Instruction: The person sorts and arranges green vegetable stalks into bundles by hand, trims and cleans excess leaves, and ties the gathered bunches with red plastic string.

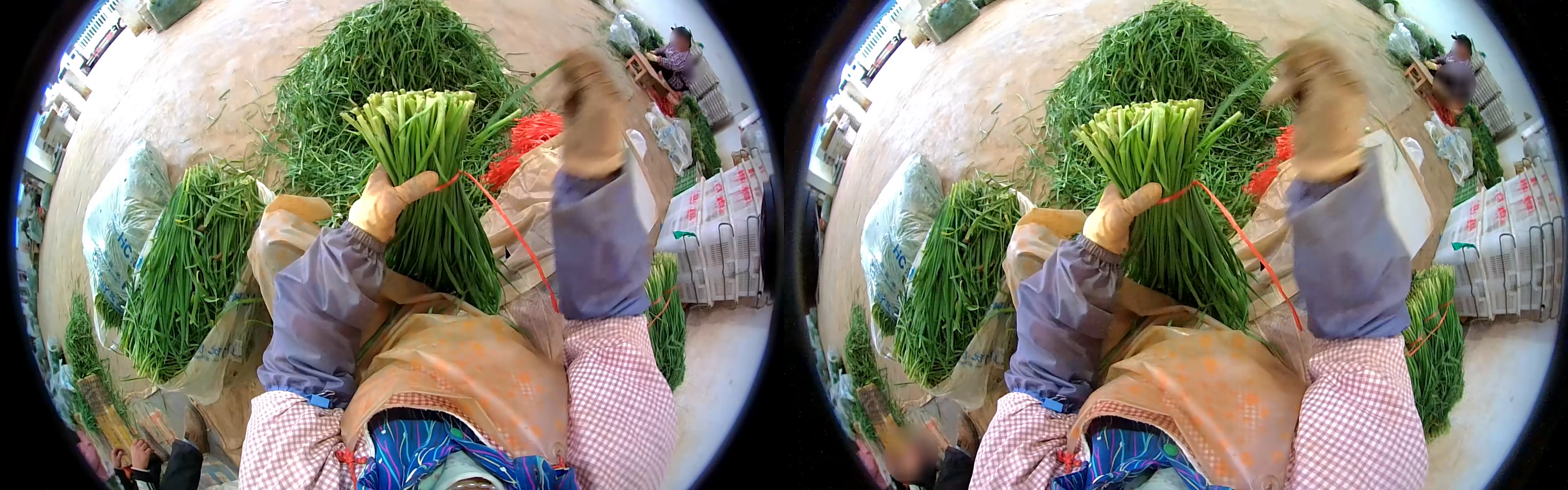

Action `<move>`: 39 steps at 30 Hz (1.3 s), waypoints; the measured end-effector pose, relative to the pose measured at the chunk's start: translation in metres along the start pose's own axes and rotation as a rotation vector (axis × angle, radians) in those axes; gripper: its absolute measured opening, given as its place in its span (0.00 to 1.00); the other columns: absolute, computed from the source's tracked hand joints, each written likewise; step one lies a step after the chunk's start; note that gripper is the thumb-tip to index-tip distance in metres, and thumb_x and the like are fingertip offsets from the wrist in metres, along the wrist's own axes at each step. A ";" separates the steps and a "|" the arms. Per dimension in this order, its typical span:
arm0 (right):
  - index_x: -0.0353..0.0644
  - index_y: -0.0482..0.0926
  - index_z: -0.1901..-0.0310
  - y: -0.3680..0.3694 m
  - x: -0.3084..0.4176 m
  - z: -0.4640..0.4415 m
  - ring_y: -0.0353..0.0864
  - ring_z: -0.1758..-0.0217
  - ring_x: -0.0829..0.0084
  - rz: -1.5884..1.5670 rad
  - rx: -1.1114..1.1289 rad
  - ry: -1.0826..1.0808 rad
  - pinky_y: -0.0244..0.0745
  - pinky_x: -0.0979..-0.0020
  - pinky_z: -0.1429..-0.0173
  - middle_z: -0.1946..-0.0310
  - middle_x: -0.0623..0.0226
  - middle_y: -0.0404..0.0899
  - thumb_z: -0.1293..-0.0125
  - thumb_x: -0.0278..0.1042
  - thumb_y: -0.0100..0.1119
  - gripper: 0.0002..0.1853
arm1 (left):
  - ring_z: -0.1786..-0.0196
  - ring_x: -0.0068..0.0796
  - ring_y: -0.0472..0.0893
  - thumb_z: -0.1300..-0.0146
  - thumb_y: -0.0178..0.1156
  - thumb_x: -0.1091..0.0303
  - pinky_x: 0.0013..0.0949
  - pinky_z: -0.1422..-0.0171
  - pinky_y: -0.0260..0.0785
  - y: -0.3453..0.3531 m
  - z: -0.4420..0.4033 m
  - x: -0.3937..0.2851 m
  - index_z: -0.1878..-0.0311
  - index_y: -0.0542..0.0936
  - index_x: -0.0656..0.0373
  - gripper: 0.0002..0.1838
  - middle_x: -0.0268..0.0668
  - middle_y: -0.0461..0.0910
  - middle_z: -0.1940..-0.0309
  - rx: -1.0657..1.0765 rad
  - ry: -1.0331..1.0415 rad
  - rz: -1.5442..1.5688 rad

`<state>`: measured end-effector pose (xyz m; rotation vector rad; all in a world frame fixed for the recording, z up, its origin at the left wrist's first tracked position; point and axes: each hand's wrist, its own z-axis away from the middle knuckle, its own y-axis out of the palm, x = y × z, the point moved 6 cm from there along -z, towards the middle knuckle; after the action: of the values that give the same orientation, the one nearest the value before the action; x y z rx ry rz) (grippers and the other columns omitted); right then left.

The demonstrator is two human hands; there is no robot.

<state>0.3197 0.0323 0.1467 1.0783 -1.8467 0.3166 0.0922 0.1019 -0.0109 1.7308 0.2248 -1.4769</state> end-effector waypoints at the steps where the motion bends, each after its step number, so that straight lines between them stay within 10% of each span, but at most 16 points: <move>1: 0.36 0.80 0.60 -0.026 0.016 -0.023 0.75 0.79 0.73 0.005 -0.250 -0.022 0.77 0.71 0.71 0.73 0.66 0.80 0.31 0.32 0.53 0.09 | 0.47 0.35 0.79 0.44 0.70 0.60 0.37 0.40 0.70 -0.002 0.002 0.001 0.37 0.70 0.65 0.34 0.41 0.79 0.48 -0.052 -0.032 -0.018; 3: 0.39 0.81 0.55 -0.065 0.034 -0.064 0.81 0.68 0.71 -0.021 -0.266 -0.189 0.80 0.72 0.62 0.66 0.66 0.82 0.30 0.33 0.57 0.08 | 0.47 0.35 0.79 0.43 0.70 0.60 0.37 0.40 0.70 -0.005 -0.001 0.003 0.38 0.70 0.65 0.33 0.41 0.79 0.47 -0.028 -0.014 0.014; 10: 0.42 0.80 0.50 -0.022 -0.050 0.061 0.78 0.72 0.81 0.291 0.213 0.505 0.75 0.80 0.66 0.67 0.73 0.83 0.33 0.39 0.62 0.13 | 0.45 0.33 0.78 0.42 0.68 0.62 0.36 0.39 0.68 -0.002 -0.005 0.001 0.37 0.70 0.64 0.31 0.40 0.79 0.46 0.025 0.026 0.043; 21: 0.34 0.80 0.53 0.038 -0.052 0.093 0.83 0.63 0.71 0.809 0.692 0.199 0.77 0.70 0.55 0.66 0.55 0.83 0.35 0.31 0.60 0.12 | 0.48 0.33 0.79 0.43 0.69 0.59 0.36 0.42 0.71 -0.003 -0.006 0.004 0.40 0.72 0.63 0.31 0.39 0.80 0.48 -0.014 -0.010 -0.062; 24: 0.36 0.81 0.55 0.042 -0.041 0.109 0.83 0.63 0.71 0.716 1.018 0.396 0.77 0.70 0.56 0.67 0.57 0.83 0.36 0.30 0.62 0.10 | 0.50 0.33 0.80 0.43 0.70 0.58 0.36 0.44 0.72 -0.011 -0.008 0.009 0.40 0.72 0.64 0.32 0.40 0.80 0.50 -0.058 -0.006 0.038; 26: 0.38 0.83 0.58 0.055 -0.004 0.150 0.83 0.64 0.71 0.077 1.555 0.737 0.77 0.70 0.57 0.69 0.59 0.83 0.38 0.30 0.64 0.09 | 0.50 0.33 0.80 0.43 0.70 0.58 0.36 0.44 0.72 -0.017 -0.013 0.009 0.39 0.72 0.64 0.32 0.41 0.80 0.50 -0.064 -0.005 0.106; 31: 0.39 0.81 0.62 0.051 -0.003 0.096 0.83 0.69 0.65 0.848 0.751 0.177 0.77 0.66 0.61 0.73 0.58 0.81 0.39 0.39 0.66 0.12 | 0.52 0.32 0.81 0.45 0.72 0.58 0.34 0.46 0.73 -0.018 -0.011 0.013 0.41 0.72 0.65 0.33 0.41 0.81 0.50 -0.155 -0.030 0.013; 39: 0.37 0.80 0.67 0.069 -0.047 0.097 0.79 0.76 0.64 0.710 0.755 0.147 0.72 0.69 0.69 0.79 0.60 0.78 0.38 0.29 0.61 0.05 | 0.51 0.33 0.81 0.48 0.75 0.62 0.35 0.45 0.74 -0.016 -0.012 0.014 0.42 0.71 0.65 0.34 0.40 0.81 0.52 -0.119 -0.007 0.014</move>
<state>0.2157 0.0381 0.0722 0.7762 -1.9589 1.5563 0.0950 0.1152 -0.0317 1.6291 0.2912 -1.4303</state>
